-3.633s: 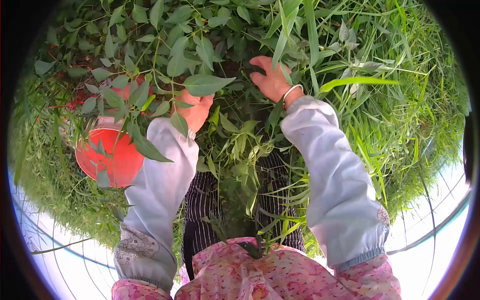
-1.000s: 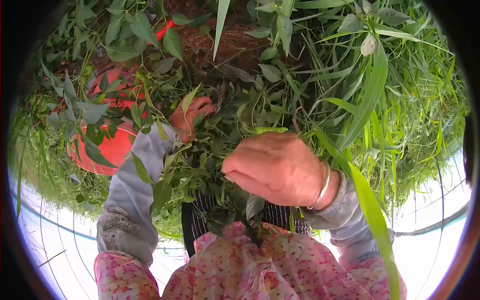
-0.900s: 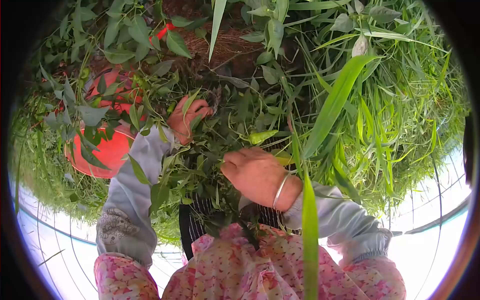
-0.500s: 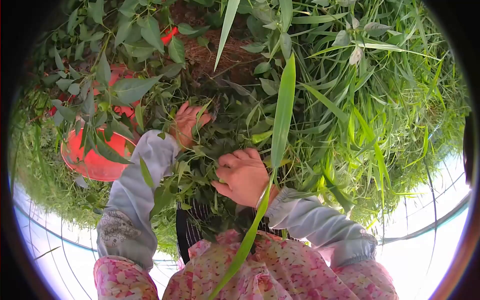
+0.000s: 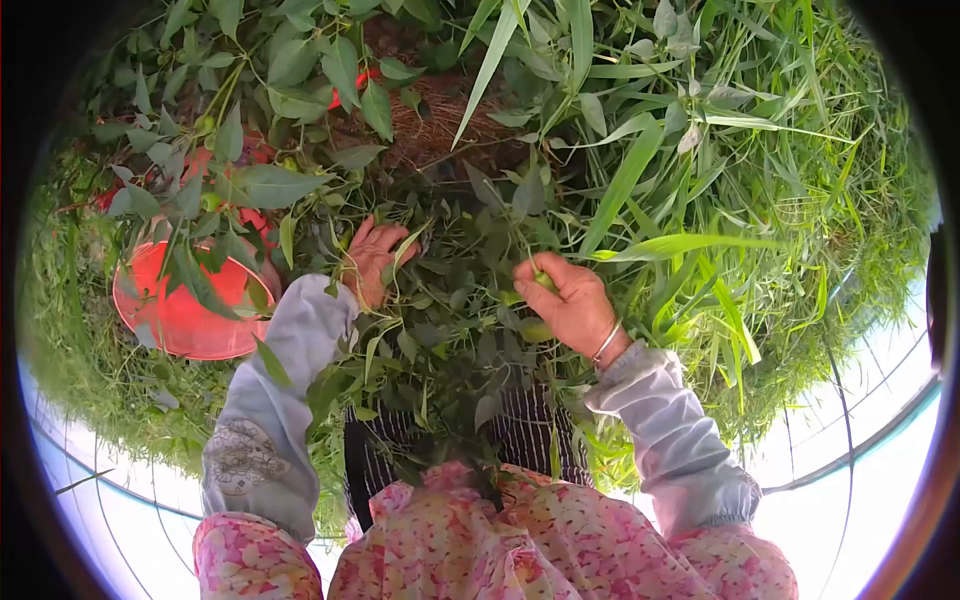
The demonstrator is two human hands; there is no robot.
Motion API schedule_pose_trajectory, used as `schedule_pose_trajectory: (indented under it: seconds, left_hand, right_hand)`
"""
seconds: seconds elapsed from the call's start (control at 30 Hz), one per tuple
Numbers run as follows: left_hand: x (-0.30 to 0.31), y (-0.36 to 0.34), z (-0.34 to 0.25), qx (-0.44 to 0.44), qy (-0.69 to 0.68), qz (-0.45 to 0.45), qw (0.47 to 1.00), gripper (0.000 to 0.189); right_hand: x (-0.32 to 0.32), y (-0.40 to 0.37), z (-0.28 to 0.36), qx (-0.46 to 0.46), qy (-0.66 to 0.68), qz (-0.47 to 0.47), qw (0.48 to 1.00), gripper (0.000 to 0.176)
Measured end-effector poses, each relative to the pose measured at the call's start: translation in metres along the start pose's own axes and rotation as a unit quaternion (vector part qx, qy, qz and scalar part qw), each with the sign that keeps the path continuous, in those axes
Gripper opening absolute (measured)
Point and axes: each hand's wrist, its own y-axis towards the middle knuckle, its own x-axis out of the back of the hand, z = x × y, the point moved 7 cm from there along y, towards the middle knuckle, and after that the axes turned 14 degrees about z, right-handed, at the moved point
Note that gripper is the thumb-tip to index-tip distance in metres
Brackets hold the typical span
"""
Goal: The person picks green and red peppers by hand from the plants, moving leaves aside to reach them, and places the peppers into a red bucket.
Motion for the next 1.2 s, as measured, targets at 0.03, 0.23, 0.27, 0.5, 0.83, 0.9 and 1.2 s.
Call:
schedule_pose_trajectory:
  seconds: [0.03,0.23,0.27,0.5,0.83,0.9,1.2]
  left_hand:
    - [-0.001,-0.001,-0.001,0.006,-0.002,0.002,1.000,0.026]
    - [-0.017,-0.005,0.007,-0.020,-0.161,-0.027,0.986,0.034]
    - [-0.028,-0.006,0.013,-0.057,-0.330,-0.039,0.941,0.036]
    - [-0.026,-0.012,0.006,-0.026,-0.051,0.036,0.998,0.050]
    - [-0.077,0.004,0.028,-0.005,-0.464,-0.168,0.870,0.044]
    - [-0.061,0.006,0.016,0.050,-0.479,-0.130,0.867,0.039]
    - [-0.067,0.001,0.001,0.052,0.120,0.108,0.986,0.049]
  right_hand:
    - [-0.015,0.003,-0.007,-0.003,-0.066,0.034,0.997,0.024]
    - [-0.063,-0.006,-0.030,-0.056,-0.119,0.181,0.975,0.034]
    - [-0.067,-0.008,-0.037,-0.055,-0.122,0.194,0.972,0.033]
    - [-0.073,-0.065,0.015,-0.066,0.025,0.448,0.891,0.024]
    - [-0.038,0.013,0.124,0.067,0.091,0.226,0.968,0.020]
    - [-0.036,0.080,0.107,0.107,-0.177,0.131,0.970,0.023]
    - [0.031,0.213,-0.117,-0.084,-0.471,0.011,0.878,0.022]
